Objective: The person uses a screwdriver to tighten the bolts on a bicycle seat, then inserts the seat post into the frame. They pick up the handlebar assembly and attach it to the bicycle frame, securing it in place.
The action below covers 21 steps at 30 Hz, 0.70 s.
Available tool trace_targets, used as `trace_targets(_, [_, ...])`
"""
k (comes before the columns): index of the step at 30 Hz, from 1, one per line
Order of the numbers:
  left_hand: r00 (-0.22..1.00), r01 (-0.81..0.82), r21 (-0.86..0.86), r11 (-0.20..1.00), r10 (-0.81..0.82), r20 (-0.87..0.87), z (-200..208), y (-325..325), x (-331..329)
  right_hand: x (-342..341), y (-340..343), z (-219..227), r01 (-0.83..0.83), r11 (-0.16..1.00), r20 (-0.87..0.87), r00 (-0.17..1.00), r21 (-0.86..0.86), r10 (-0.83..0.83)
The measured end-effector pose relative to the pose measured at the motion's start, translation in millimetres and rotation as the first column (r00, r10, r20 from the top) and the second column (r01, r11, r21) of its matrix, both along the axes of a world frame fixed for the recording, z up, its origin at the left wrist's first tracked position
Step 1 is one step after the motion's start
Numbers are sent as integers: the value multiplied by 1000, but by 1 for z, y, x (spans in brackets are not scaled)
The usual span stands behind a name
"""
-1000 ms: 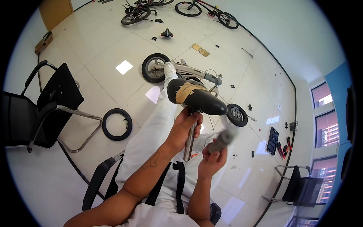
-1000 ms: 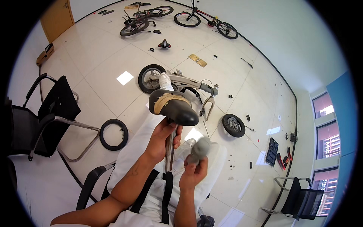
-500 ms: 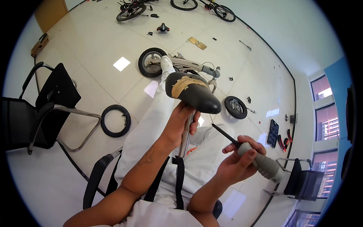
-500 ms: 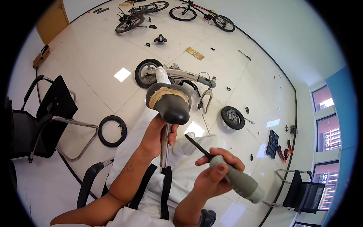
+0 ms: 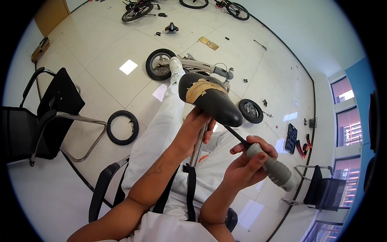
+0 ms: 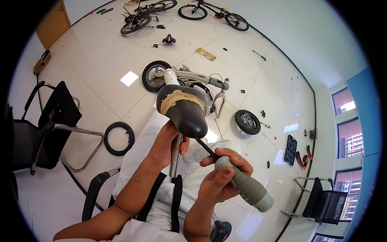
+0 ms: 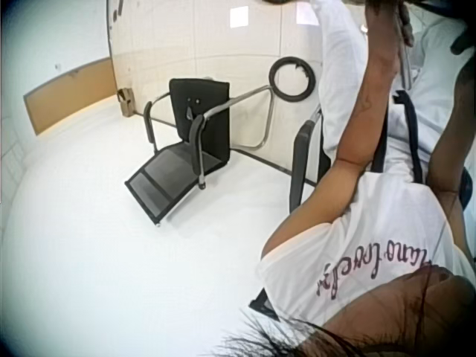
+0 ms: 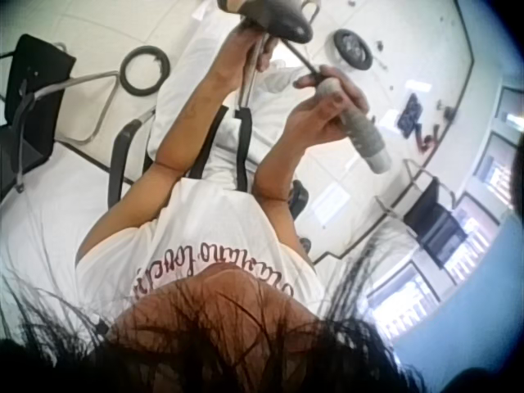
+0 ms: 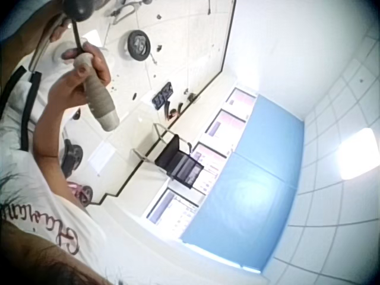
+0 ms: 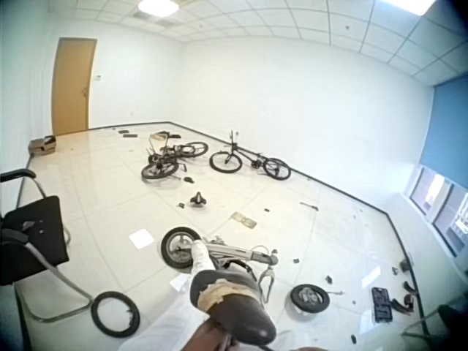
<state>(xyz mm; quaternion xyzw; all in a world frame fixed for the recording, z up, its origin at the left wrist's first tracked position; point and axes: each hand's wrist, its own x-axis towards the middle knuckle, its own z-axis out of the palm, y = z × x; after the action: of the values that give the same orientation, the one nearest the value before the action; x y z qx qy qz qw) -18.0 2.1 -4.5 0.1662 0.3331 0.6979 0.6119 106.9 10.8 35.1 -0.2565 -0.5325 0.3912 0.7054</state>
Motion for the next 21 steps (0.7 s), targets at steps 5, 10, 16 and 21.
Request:
trace_targets(5, [998, -32, -12, 999, 31, -54, -1, 1, -1, 4, 1, -2, -25, 999, 57, 998, 40, 22])
trace_targets(10, [985, -65, 29, 997, 69, -158, -7, 3, -3, 9, 1, -4, -97, 989, 166, 983, 108, 78])
trace_targets(16, [986, -68, 14, 998, 69, -153, -7, 3, -7, 14, 1, -4, -189, 982, 129, 974, 13, 186])
trace_targets(21, [984, -51, 21, 998, 54, -170, -10, 3, -12, 40, 9, -16, -42, 998, 260, 964, -38, 51])
